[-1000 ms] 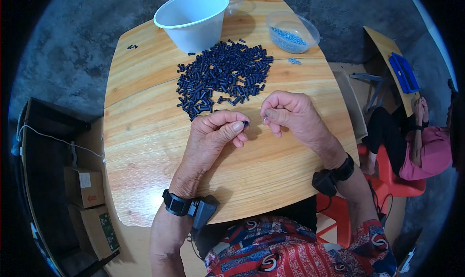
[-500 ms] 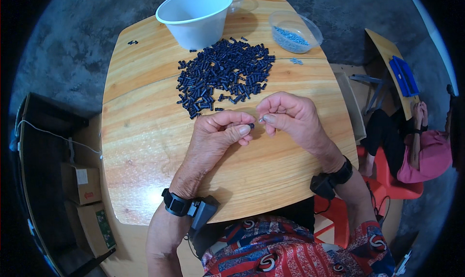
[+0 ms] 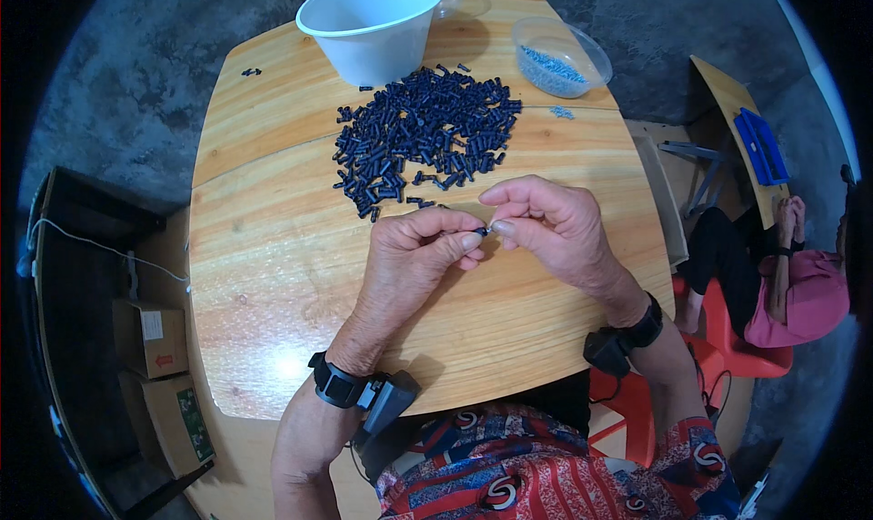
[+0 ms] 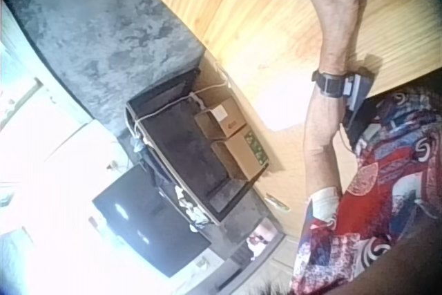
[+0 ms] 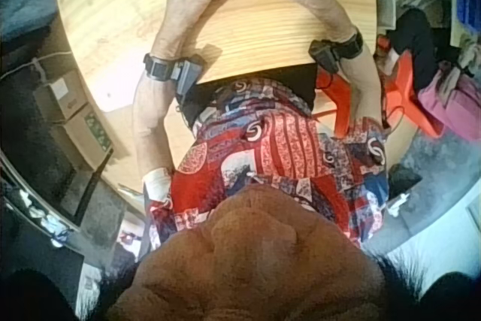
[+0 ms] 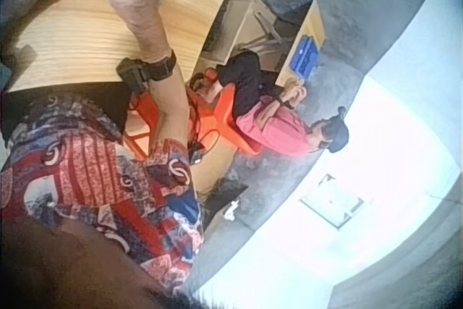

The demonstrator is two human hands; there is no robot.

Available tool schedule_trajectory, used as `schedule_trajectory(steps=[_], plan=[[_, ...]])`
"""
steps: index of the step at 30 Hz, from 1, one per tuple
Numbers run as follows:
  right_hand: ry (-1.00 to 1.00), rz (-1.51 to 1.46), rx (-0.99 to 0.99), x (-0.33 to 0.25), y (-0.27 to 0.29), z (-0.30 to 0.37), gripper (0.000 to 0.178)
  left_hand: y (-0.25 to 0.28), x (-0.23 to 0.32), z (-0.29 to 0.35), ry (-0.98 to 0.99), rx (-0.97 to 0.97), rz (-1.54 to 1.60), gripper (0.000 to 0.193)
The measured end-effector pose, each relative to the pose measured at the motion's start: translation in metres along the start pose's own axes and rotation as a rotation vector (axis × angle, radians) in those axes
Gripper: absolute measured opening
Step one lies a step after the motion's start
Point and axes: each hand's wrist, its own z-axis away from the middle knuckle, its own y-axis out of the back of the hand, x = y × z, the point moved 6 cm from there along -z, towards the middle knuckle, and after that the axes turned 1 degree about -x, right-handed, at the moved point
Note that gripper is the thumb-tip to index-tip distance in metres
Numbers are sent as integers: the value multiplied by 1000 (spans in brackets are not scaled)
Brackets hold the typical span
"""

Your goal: Assembling small blue and black plastic or rubber components at a workbench.

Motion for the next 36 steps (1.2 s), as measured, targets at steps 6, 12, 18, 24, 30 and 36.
schedule_trajectory(steps=[6, 12, 18, 24, 30, 36], plan=[[41, 129, 22, -2, 0, 1, 20, -2, 1, 1, -24, 5, -79, 12], [172, 298, 44, -11, -2, 1, 19, -4, 0, 2, -26, 12, -114, 13], [284, 431, 4, -25, -6, 2, 18, -7, -1, 3, -9, 15, -103, 13], [302, 434, -36, -25, -11, 2, 17, -8, -3, 2, 22, 27, -86, 11], [103, 213, 1, -12, -6, 0, 14, -6, -1, 1, 0, 33, -41, 13], [-10, 141, 75, -4, 4, 1, 9, -2, -2, 1, 46, 67, 37, 13]])
